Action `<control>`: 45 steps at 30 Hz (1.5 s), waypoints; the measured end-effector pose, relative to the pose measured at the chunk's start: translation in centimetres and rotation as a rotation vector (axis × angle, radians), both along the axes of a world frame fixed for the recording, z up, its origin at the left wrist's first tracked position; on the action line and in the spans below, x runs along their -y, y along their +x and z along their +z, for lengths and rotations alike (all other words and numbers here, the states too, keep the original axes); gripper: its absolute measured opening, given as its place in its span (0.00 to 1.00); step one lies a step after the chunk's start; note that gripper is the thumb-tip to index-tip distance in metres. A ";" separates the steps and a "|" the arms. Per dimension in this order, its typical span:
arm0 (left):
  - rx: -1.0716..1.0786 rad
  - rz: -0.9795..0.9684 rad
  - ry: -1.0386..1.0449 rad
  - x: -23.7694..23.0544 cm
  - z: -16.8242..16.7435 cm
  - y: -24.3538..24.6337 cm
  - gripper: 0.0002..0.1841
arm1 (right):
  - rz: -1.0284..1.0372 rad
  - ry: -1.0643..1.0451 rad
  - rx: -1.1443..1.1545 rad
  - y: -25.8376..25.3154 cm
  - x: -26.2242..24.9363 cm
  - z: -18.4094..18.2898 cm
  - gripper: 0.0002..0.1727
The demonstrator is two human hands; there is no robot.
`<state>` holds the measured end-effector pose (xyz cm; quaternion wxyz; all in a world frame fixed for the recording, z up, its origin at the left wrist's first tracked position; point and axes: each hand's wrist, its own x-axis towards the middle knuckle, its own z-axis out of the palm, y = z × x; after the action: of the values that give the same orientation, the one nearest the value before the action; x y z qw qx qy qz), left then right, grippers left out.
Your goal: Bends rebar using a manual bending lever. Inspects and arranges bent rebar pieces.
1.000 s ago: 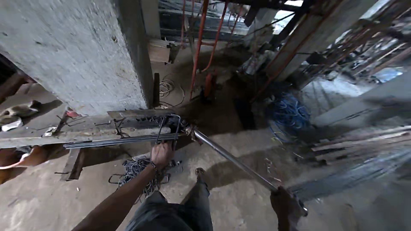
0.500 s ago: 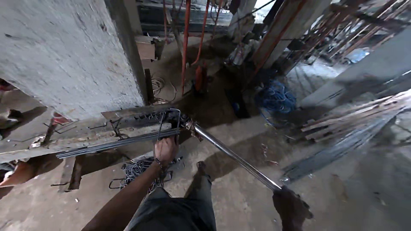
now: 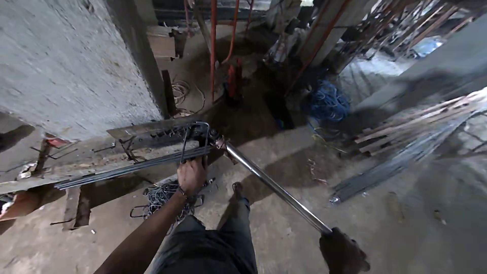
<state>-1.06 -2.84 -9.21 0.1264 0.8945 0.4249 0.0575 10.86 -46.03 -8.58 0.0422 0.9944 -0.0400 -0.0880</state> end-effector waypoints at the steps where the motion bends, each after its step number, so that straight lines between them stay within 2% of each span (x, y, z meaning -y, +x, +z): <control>1: -0.010 0.007 -0.004 0.1 0.0 0.0 0.30 | 0.016 -0.009 0.000 1.1 0.1 -0.2 0.15; 5: -0.036 0.028 -0.073 0.8 0.5 0.6 0.29 | 0.130 -0.046 -0.023 7.8 0.3 0.2 0.14; 8: -0.032 0.024 -0.077 0.7 1.1 0.7 0.28 | 0.146 -0.050 -0.029 8.9 -0.1 0.0 0.15; 10: -0.051 0.016 -0.076 0.7 1.6 0.6 0.29 | 0.096 -0.017 -0.007 6.8 0.0 -0.3 0.15; 13: -0.031 0.013 -0.041 0.3 0.9 0.0 0.30 | 0.010 -0.017 -0.004 0.1 0.1 0.1 0.16; 14: -0.019 0.011 -0.023 0.0 0.8 0.2 0.30 | 0.009 -0.011 0.014 -0.7 0.0 0.2 0.15; 16: -0.042 0.006 -0.043 0.1 0.6 0.1 0.30 | 0.029 -0.026 -0.018 1.1 0.2 0.4 0.14; 20: -0.009 0.015 -0.088 0.6 1.0 0.5 0.26 | 0.139 -0.083 -0.227 10.2 -0.8 2.9 0.20; 23: -0.004 0.023 -0.136 1.1 1.8 0.6 0.25 | 0.285 -0.114 -0.337 16.9 -0.8 1.7 0.24; 26: 0.113 -0.031 0.058 2.0 1.6 0.9 0.21 | 0.467 -0.147 -0.352 26.5 -3.6 0.1 0.25; 27: 0.146 -0.046 0.146 2.2 1.7 1.1 0.20 | 0.534 -0.042 -0.285 30.0 -4.7 -0.6 0.24; 28: 0.167 -0.054 0.217 2.3 2.0 1.2 0.20 | 0.580 0.163 -0.163 33.3 -5.9 -1.9 0.23; 29: 0.168 -0.057 0.261 2.4 2.4 1.2 0.20 | 0.566 0.408 -0.045 36.4 -8.0 -3.0 0.24; 30: 0.166 -0.060 0.285 2.4 3.0 1.3 0.20 | 0.515 0.474 -0.069 39.1 -11.5 -1.7 0.24; 32: 0.148 -0.079 0.292 2.2 4.5 1.2 0.20 | 0.592 0.260 -0.051 45.0 -19.4 1.4 0.22; 34: 0.133 -0.122 0.327 1.7 5.9 1.2 0.19 | 0.734 0.160 0.018 47.9 -26.8 4.4 0.24; 36: 0.141 -0.175 0.390 0.6 7.3 1.5 0.18 | 0.817 0.224 -0.001 47.7 -33.9 6.9 0.32; 37: 0.144 -0.199 0.430 0.0 8.0 1.6 0.17 | 0.849 0.323 -0.034 46.5 -37.1 7.7 0.33; 39: 0.156 -0.238 0.505 -1.3 8.9 2.0 0.15 | 0.937 0.556 -0.120 41.5 -41.8 9.4 0.30; 41: 0.210 -0.236 0.575 -2.3 8.4 2.2 0.14 | 1.075 0.772 -0.247 34.7 -43.9 10.0 0.28; 43: 0.325 -0.202 0.586 -2.4 7.0 2.3 0.12 | 1.241 0.918 -0.372 27.2 -43.5 9.2 0.27; 45: 0.381 -0.176 0.543 -2.9 7.2 2.6 0.12 | 1.463 1.037 -0.492 20.5 -42.7 8.0 0.29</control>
<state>1.58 0.02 -2.02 -0.0348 0.9019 0.2841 0.3235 31.34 -3.30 -0.60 -0.3553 0.6201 0.6515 -0.2547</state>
